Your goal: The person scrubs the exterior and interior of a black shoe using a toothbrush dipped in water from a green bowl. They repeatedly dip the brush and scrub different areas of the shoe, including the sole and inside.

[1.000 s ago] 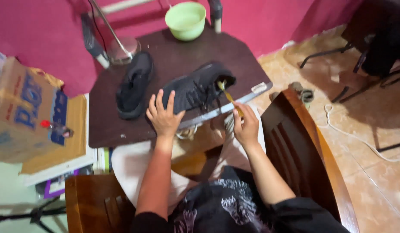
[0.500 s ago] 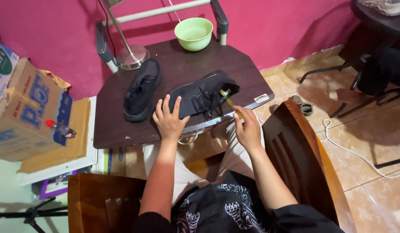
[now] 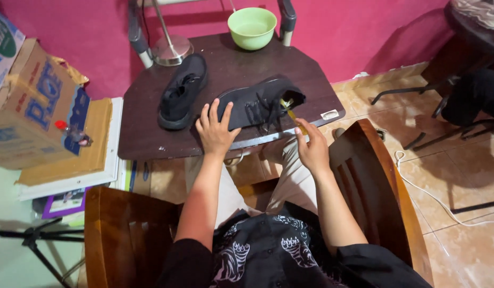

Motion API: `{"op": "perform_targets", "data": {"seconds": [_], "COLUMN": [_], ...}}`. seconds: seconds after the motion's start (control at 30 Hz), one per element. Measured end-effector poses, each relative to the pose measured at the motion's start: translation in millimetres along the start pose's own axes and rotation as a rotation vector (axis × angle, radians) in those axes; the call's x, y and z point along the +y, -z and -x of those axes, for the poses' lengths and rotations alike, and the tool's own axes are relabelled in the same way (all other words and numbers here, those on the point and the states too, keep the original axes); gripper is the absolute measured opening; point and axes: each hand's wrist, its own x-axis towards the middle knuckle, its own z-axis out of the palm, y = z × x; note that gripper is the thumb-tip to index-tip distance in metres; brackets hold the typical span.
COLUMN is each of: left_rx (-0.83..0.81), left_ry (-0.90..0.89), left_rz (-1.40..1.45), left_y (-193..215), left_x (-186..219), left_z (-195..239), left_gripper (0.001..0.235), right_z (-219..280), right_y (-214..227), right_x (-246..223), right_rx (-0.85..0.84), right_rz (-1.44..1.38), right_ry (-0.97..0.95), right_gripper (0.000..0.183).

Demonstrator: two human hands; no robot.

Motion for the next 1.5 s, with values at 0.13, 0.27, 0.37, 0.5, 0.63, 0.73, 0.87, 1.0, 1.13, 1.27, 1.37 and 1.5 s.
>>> {"op": "perform_targets", "data": {"seconds": [0.13,0.27,0.37,0.5,0.63,0.73,0.87,1.0,1.13,1.27,1.37,1.5], "left_rx": [-0.061,-0.069,-0.078,-0.093,-0.079,-0.095,-0.107,-0.156,-0.162,-0.166,-0.197,-0.19], "left_ry": [0.024,0.019,0.022,0.034,0.03,0.042,0.033,0.048,0.065,0.066,0.074,0.064], "left_rz": [0.033,0.011,0.014,0.024,0.003,0.024,0.034,0.039,0.039,0.024,0.038,0.047], "left_y": [3.2,5.6,7.8,12.5,7.7,10.1,9.2,14.8,9.3,9.6,19.1,15.9], "left_x": [2.3,3.4,4.2,5.1,3.9,5.5,1.9,6.2,4.4,4.4,4.9,8.0], "left_z": [-0.4,-1.5,-0.5,-2.3,-4.2,-3.4,-2.1,-1.9,-3.3,-3.2,-4.6,-14.1], "left_gripper": [0.097,0.095,0.096,0.095,0.092,0.093,0.096,0.096,0.097,0.098,0.094,0.094], "right_z": [1.3,-1.0,1.4,8.3,6.1,4.2,5.1,9.5,4.8,7.9,13.6,9.4], "right_y": [21.8,18.0,12.5,18.3,10.6,11.7,6.9,7.8,10.3,3.7,-4.9,-8.5], "right_x": [-23.3,4.4,8.3,-17.2,-1.1,7.7,9.2,16.5,13.0,17.4,22.9,37.3], "right_rx": [-0.039,-0.059,-0.037,-0.055,-0.05,-0.056,-0.07,-0.062,-0.07,-0.08,-0.096,-0.085], "right_rz": [0.029,0.051,0.032,-0.007,-0.053,-0.055,-0.055,-0.061,-0.078,-0.108,-0.095,-0.025], "right_ry": [-0.071,-0.128,-0.111,-0.09,-0.106,-0.104,-0.122,-0.115,-0.122,-0.154,-0.182,-0.181], "right_gripper": [0.028,0.029,0.03,0.032,0.034,0.034,0.035,0.034,0.035,0.038,0.04,0.04]}}
